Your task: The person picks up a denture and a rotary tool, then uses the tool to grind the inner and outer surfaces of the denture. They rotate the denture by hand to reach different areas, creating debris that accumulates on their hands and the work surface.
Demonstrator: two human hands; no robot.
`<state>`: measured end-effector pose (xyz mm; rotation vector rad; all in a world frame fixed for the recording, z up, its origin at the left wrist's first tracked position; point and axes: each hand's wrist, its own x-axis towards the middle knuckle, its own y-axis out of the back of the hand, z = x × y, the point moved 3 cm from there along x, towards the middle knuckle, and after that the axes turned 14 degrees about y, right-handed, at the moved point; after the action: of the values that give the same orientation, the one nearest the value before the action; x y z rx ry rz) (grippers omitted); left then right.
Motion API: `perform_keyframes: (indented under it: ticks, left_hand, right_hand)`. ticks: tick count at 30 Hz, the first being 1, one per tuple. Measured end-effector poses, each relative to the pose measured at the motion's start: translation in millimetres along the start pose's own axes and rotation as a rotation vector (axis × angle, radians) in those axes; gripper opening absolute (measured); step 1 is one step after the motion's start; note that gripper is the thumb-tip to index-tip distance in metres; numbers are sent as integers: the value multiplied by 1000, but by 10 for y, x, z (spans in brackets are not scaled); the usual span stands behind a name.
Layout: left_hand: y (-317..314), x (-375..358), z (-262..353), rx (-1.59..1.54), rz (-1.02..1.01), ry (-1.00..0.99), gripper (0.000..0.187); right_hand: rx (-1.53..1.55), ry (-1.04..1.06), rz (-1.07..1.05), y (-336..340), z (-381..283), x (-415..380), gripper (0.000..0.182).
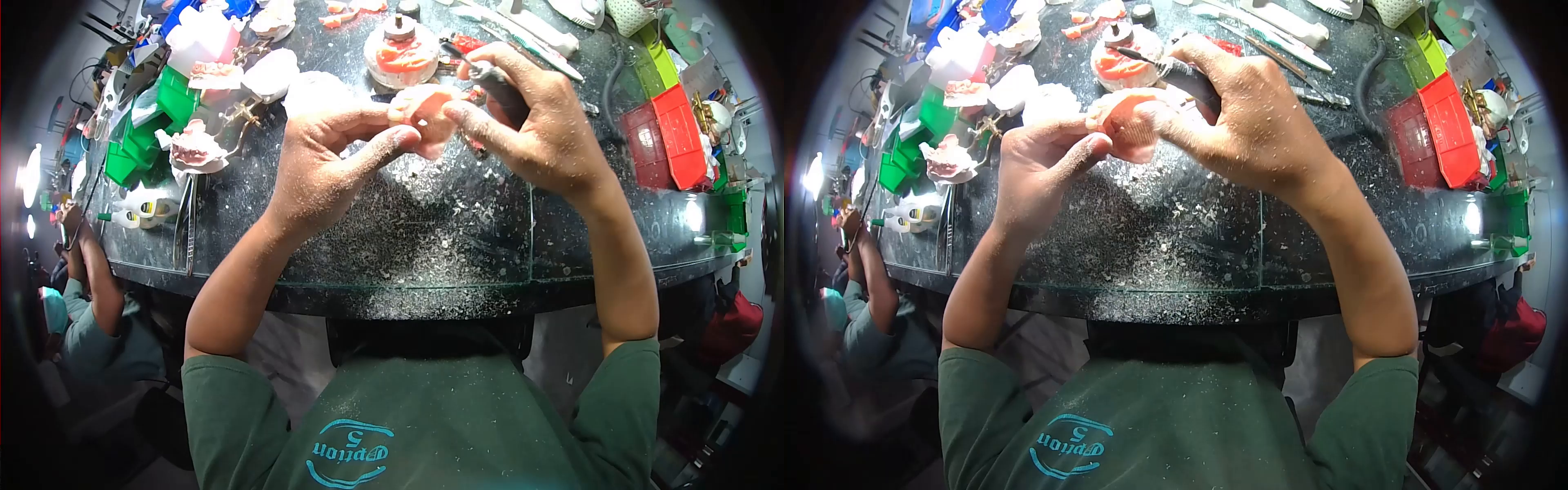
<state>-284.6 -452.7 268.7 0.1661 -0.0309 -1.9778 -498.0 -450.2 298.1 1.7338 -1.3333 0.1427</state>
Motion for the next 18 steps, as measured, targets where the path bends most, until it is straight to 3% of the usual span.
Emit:
perform_keyframes:
  ticks: [3,4,5,13,18]
  left_hand:
    - [-12,-29,79,209,140,-87,20]
    - [-14,-39,78,232,181,-77,20]
    - [-15,-38,89,270,206,-119,19]
    - [-19,-52,47,335,276,-250,17]
    - [-33,-63,94,426,268,-275,16]
  right_hand:
    - [-181,-82,-83,-38,-93,32,54]
    - [-236,-158,-173,-81,-135,43,55]
    - [-243,-80,-89,-157,-125,23,58]
    - [-414,-123,-145,-193,-87,-11,74]
    - [-441,-62,-126,-233,-129,-38,68]
